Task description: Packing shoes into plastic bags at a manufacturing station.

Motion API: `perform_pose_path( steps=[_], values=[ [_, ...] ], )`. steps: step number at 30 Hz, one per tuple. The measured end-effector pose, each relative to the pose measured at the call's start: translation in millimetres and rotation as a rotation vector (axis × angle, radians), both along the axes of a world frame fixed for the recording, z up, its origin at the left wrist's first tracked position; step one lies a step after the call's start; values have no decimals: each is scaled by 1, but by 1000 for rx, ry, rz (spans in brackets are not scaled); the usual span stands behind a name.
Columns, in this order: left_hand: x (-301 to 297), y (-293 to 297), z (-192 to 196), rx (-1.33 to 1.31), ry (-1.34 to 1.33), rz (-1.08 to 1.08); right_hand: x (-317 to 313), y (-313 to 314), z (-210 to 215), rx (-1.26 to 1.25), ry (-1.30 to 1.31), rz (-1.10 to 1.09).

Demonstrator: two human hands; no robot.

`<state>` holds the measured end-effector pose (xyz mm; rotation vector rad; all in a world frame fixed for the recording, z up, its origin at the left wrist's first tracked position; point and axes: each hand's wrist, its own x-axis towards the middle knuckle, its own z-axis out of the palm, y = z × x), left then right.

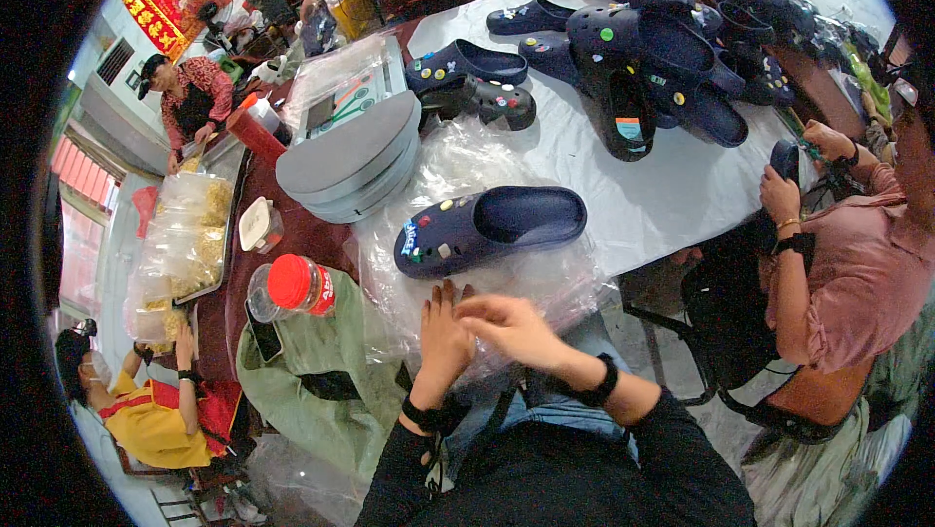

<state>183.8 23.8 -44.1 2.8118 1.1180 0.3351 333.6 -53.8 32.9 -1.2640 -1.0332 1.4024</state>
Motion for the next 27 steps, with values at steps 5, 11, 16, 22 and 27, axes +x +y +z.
perform_pose_path(
  steps=[5, 11, 16, 22, 27],
  values=[
    [-4, -2, 18, -48, -74, -21, 81, 10, 16, 561, -1168, -443],
    [1, -3, 17, 22, -47, -19, 79, 28, -21, 457, -1311, -138],
    [0, 1, 14, -69, -82, 12, 64, -2, 3, 535, -1039, -403],
    [-9, 16, 52, -298, -468, -29, 80, -82, 21, 148, 117, -439],
    [-15, 25, 61, -151, -537, 5, 74, -112, 59, 135, 152, -479]
  ],
)
